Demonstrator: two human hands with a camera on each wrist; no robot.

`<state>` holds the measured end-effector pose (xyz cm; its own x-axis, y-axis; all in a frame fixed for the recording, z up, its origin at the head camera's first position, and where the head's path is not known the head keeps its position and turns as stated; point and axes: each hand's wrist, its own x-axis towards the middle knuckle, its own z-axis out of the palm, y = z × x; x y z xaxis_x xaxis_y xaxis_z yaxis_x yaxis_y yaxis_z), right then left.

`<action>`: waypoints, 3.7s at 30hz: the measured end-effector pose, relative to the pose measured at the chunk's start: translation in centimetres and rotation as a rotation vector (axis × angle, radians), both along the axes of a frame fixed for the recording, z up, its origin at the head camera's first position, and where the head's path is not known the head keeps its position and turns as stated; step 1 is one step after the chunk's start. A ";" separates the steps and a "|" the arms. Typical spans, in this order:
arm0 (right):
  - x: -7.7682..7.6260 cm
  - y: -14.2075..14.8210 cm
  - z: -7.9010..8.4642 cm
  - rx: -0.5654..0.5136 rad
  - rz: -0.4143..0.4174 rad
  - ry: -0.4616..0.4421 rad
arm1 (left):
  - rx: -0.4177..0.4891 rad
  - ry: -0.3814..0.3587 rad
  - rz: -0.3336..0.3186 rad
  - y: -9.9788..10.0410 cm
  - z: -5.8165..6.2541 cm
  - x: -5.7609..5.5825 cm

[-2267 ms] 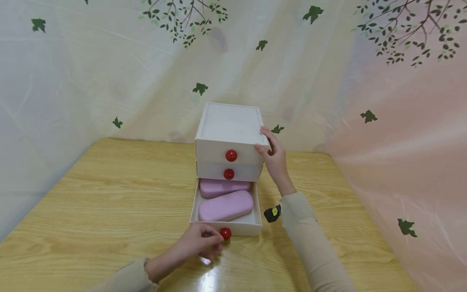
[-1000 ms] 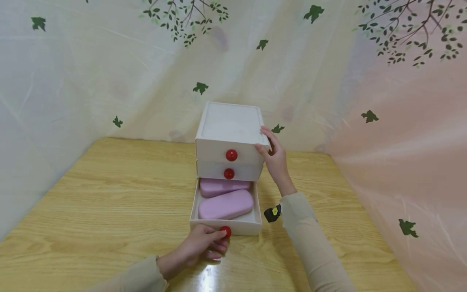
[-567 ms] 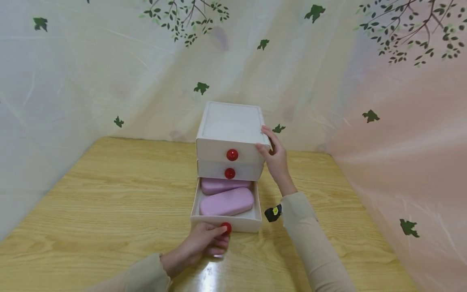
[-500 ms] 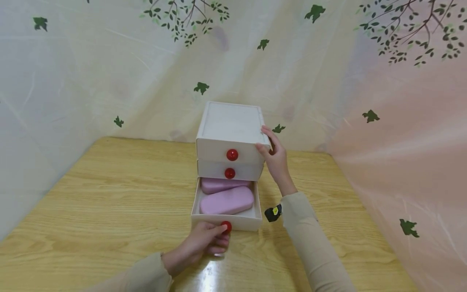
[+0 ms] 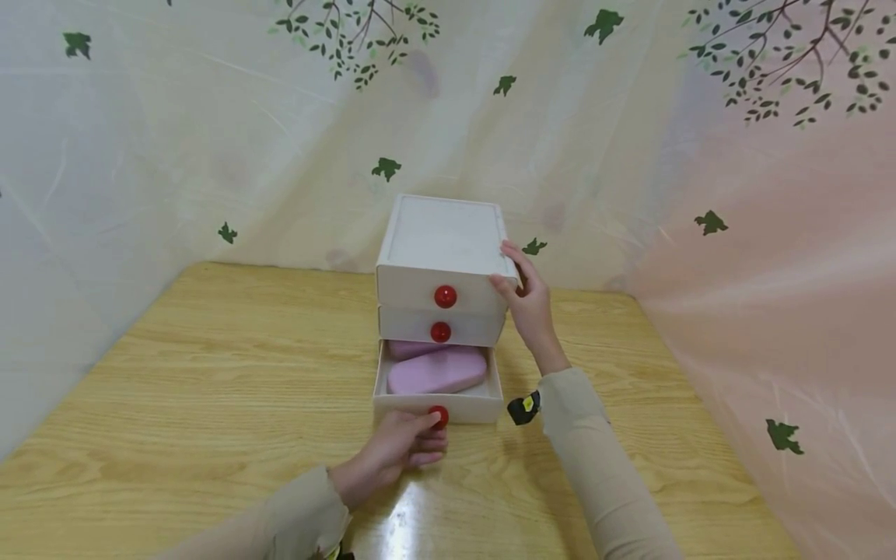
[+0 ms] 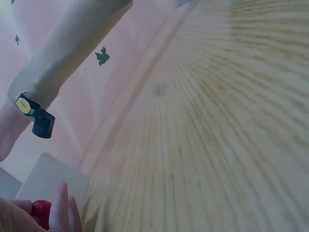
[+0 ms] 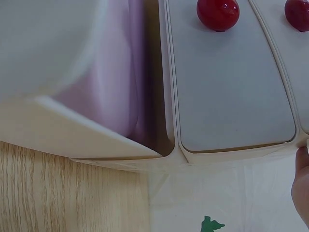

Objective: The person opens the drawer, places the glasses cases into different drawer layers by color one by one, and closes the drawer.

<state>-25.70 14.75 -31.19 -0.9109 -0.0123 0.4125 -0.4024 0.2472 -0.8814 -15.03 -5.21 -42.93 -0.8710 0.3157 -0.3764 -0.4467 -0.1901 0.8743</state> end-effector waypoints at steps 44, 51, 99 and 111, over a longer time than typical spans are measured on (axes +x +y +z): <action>-2.5 0.9 -2.5 -0.022 -0.006 0.031 | 0.010 0.063 0.331 3.2 -0.8 -5.1; -2.3 0.8 -2.1 -0.032 0.007 0.006 | -0.001 0.046 0.328 3.2 -0.7 -6.0; -0.4 -0.1 -0.4 -0.031 0.024 0.004 | -0.063 0.094 0.148 1.3 -0.7 -8.4; -0.2 0.1 -0.1 -0.007 0.019 0.009 | -0.110 0.118 0.065 0.5 -0.4 -8.8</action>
